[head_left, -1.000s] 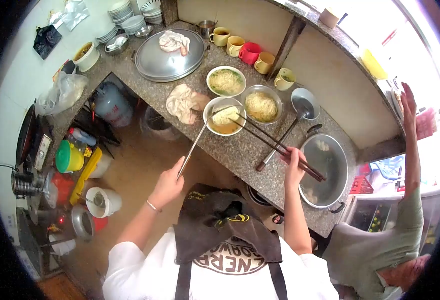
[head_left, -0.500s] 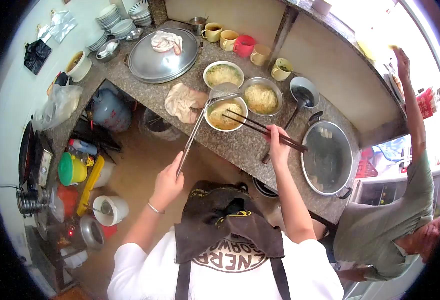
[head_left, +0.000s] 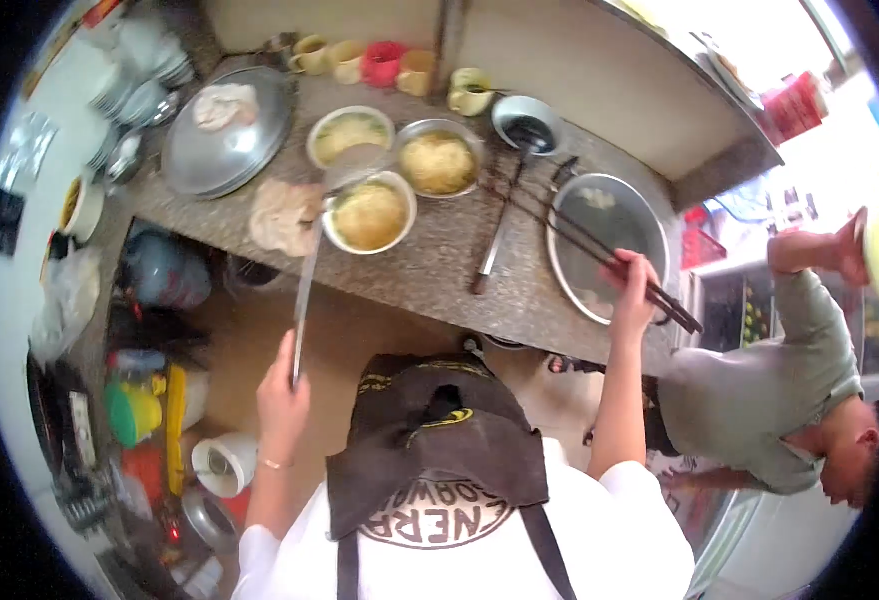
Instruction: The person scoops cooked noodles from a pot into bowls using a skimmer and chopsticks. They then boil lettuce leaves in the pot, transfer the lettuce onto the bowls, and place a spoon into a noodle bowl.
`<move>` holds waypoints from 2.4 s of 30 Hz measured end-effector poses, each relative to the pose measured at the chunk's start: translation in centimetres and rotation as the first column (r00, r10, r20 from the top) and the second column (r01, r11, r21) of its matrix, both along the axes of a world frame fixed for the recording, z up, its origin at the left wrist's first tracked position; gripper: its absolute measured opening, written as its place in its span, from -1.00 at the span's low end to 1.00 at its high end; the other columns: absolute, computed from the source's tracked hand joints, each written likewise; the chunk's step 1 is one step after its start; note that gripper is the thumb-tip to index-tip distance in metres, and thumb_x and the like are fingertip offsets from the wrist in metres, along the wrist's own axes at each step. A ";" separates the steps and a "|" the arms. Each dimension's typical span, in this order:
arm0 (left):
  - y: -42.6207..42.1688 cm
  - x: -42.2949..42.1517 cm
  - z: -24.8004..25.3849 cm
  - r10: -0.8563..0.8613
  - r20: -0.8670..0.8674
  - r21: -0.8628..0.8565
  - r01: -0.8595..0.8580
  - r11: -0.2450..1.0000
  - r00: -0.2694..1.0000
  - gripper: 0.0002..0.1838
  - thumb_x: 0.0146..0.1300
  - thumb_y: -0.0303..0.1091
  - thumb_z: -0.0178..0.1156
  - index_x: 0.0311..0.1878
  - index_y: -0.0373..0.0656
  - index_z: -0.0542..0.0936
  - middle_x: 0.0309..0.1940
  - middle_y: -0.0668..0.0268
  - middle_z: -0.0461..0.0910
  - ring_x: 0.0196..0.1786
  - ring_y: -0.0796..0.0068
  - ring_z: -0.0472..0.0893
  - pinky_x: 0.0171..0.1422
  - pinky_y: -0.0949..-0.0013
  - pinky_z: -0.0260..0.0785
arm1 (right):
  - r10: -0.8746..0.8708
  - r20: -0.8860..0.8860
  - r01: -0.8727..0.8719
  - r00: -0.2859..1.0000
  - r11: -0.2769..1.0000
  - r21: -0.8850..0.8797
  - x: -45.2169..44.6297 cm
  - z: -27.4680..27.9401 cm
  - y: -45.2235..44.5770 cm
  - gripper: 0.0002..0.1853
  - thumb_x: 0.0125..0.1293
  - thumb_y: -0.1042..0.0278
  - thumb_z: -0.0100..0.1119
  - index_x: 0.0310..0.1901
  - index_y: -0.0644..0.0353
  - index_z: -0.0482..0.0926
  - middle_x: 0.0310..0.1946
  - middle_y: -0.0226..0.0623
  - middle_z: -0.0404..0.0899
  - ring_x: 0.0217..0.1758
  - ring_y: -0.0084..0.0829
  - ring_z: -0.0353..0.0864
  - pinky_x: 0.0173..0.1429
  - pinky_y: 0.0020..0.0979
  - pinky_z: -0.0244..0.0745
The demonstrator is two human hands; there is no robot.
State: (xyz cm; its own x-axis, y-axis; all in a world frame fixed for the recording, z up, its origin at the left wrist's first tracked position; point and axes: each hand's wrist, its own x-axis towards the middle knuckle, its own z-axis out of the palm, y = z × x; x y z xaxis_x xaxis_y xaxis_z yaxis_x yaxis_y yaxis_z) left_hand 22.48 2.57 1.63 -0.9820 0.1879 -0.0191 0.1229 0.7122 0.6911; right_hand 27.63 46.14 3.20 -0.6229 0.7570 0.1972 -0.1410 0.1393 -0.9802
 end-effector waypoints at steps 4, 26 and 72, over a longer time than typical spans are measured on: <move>2.5 0.5 1.3 -0.019 0.123 0.111 0.005 0.994 0.992 -0.40 0.03 -0.62 -0.01 0.23 -0.15 0.27 -0.37 0.23 0.47 -0.43 0.53 0.41 -0.27 0.50 0.30 | -0.302 0.166 0.264 0.939 0.940 0.218 5.8 -2.9 8.4 -0.69 0.32 0.25 -0.08 -0.24 0.38 0.52 -0.41 -0.27 0.51 -0.37 -0.50 0.53 -0.22 -0.50 0.50; 28.1 4.4 0.7 -0.332 0.418 0.354 0.185 0.917 0.846 -0.40 0.08 -0.53 0.05 0.26 -0.12 0.23 -0.10 0.20 0.51 -0.26 0.59 0.47 -0.08 0.51 0.32 | 0.140 0.794 -0.461 0.592 0.867 0.191 10.1 -18.9 27.4 -0.80 0.14 0.31 0.03 -0.38 0.24 0.60 -0.45 -0.12 0.58 -0.39 -0.24 0.58 -0.28 -0.28 0.44; 40.8 0.2 -7.4 -0.509 0.819 0.465 0.213 0.859 0.266 -0.35 0.16 -0.48 -0.12 0.35 0.08 0.02 -0.55 0.39 0.36 -0.70 0.67 0.35 -0.69 0.60 0.27 | 0.005 0.298 -0.043 0.955 0.992 0.120 14.1 -8.1 25.8 -0.83 0.24 0.43 0.04 -0.28 0.37 0.54 -0.44 -0.24 0.56 -0.38 -0.50 0.57 -0.29 -0.50 0.50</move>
